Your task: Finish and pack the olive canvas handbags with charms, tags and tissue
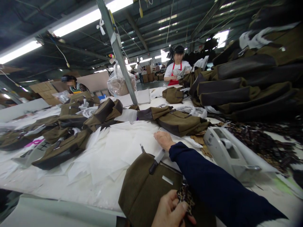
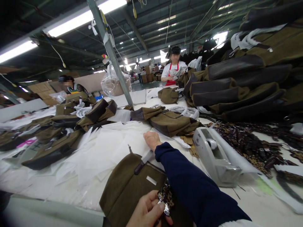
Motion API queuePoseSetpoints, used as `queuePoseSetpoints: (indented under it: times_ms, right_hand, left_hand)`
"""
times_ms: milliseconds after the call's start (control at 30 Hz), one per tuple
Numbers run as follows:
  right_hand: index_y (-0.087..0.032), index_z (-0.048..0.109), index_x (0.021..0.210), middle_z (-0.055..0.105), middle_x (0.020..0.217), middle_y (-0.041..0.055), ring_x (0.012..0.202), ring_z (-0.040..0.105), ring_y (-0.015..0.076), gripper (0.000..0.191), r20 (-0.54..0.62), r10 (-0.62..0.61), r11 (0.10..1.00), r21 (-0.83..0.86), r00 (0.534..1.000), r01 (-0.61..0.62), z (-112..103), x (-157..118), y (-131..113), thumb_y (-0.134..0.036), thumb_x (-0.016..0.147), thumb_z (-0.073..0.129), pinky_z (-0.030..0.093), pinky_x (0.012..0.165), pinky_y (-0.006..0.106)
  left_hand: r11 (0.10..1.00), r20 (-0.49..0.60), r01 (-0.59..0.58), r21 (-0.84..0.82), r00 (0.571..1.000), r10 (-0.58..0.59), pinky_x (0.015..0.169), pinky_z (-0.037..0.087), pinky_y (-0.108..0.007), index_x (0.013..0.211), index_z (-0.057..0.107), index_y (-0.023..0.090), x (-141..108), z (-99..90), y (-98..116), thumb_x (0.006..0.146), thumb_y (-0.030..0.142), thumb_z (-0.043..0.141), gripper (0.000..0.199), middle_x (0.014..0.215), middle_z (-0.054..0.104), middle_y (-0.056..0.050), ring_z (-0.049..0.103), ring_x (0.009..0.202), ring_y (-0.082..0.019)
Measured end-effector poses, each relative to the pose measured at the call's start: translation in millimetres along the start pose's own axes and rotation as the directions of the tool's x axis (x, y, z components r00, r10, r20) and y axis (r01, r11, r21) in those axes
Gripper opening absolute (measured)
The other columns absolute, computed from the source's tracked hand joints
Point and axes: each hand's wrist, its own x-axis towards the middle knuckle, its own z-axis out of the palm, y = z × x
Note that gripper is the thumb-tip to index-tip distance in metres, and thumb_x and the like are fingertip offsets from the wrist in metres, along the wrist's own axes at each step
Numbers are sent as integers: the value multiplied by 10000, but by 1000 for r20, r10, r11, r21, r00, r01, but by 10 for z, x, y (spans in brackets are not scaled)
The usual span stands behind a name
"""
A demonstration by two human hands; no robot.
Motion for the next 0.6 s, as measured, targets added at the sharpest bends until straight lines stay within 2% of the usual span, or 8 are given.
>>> queuePoseSetpoints:
  times_ms: [200, 367, 400, 433, 467, 500, 533, 600]
  right_hand:
    - [-149, 642, 876, 672, 905, 83, 886, 623, 208, 151, -188, -3, 966, 252, 982, 51, -252, -56, -101, -217, 928, 519, 468, 798, 328]
    - [-184, 518, 946, 577, 822, 4, 732, 571, 141, 217, -335, 94, 810, 573, 938, 124, -776, -303, -206, -301, 970, 337, 467, 640, 235]
    - [-196, 488, 955, 544, 814, -14, 693, 551, 126, 222, -339, 109, 730, 666, 934, 156, -914, -432, -203, -336, 978, 316, 461, 595, 217]
    - [-205, 472, 938, 502, 787, -31, 652, 520, 116, 191, -323, 124, 500, 837, 938, 222, -1052, -595, -191, -367, 964, 373, 447, 557, 206]
    - [-210, 463, 890, 457, 744, -46, 615, 484, 106, 178, -265, 102, 241, 942, 959, 235, -1178, -788, -171, -382, 936, 450, 433, 537, 196]
    - [-203, 467, 842, 420, 722, -53, 592, 441, 91, 183, -204, 74, 52, 978, 976, 201, -1284, -1004, -143, -365, 906, 523, 406, 523, 179]
    - [-192, 478, 813, 402, 722, -53, 579, 403, 78, 189, -134, 41, -69, 988, 990, 137, -1360, -1235, -106, -339, 885, 573, 382, 515, 166]
    - [-176, 518, 827, 438, 744, -43, 566, 373, 68, 207, 47, -60, -141, 988, 997, -55, -1400, -1693, -5, -348, 864, 626, 351, 501, 165]
  left_hand:
    - [1000, -1, -8, 27, 1000, 8, 319, 185, -184, 996, 522, 128, -21, 24, 20, 780, 625, 635, 553, 720, 707, -64, 345, 293, -15]
    - [998, -33, 21, 52, 999, -20, 289, 175, -165, 994, 526, 124, -119, 90, 164, 815, 586, 611, 503, 778, 718, -77, 375, 290, -11]
    - [998, -32, 26, 54, 999, -24, 289, 184, -160, 996, 524, 124, -138, 99, 198, 830, 568, 603, 480, 790, 719, -77, 376, 294, -9]
    - [998, -26, 26, 53, 999, -25, 291, 197, -156, 998, 524, 125, -153, 104, 228, 841, 553, 598, 462, 799, 720, -77, 376, 298, -7]
    - [999, -20, 24, 47, 1000, -23, 293, 207, -157, 997, 526, 127, -162, 105, 252, 845, 548, 596, 454, 805, 722, -79, 373, 300, -7]
    - [999, -15, 20, 38, 1000, -20, 294, 210, -163, 992, 534, 129, -162, 101, 271, 841, 551, 600, 453, 808, 724, -80, 369, 298, -9]
    - [999, -16, 27, 32, 1000, -27, 296, 206, -173, 973, 552, 131, -156, 93, 286, 828, 559, 612, 455, 787, 725, -77, 364, 293, -15]
    - [997, -44, 65, 28, 997, -64, 317, 212, -197, 899, 606, 137, -123, 72, 312, 792, 562, 654, 440, 692, 709, -57, 373, 297, -38]
